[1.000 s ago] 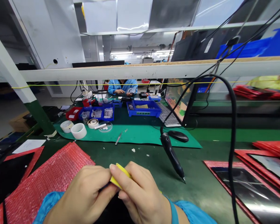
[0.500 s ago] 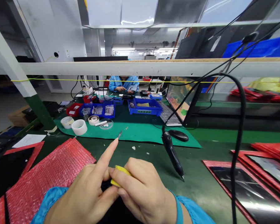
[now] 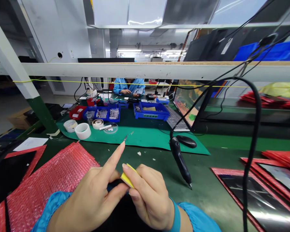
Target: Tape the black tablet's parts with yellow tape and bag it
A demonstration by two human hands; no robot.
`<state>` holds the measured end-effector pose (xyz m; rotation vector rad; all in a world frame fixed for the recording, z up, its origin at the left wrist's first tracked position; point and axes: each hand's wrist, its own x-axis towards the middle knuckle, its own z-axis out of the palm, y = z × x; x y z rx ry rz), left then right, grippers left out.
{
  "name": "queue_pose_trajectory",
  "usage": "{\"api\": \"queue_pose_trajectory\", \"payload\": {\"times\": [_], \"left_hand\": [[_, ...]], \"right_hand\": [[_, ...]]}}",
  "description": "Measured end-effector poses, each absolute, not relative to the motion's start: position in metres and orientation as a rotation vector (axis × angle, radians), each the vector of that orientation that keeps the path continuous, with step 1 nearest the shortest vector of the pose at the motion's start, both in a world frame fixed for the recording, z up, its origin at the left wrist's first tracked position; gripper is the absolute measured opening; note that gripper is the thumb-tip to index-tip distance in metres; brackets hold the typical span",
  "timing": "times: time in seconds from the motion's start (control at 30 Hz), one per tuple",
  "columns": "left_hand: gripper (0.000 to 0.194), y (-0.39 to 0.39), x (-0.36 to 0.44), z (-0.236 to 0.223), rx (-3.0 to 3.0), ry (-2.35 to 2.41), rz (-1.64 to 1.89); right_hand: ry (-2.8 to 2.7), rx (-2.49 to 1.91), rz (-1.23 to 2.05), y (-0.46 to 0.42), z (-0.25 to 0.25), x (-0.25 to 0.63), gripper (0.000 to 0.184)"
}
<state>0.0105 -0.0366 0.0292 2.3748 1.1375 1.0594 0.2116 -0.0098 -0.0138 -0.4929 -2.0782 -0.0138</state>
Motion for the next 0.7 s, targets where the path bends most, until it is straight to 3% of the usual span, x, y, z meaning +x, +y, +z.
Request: {"api": "queue_pose_trajectory", "payload": {"times": [0.7], "left_hand": [[0.079, -0.032, 0.009, 0.025, 2.369, 1.184, 1.136]], "right_hand": [[-2.075, -0.524, -0.129, -0.01, -0.044, 0.222, 0.048]]}}
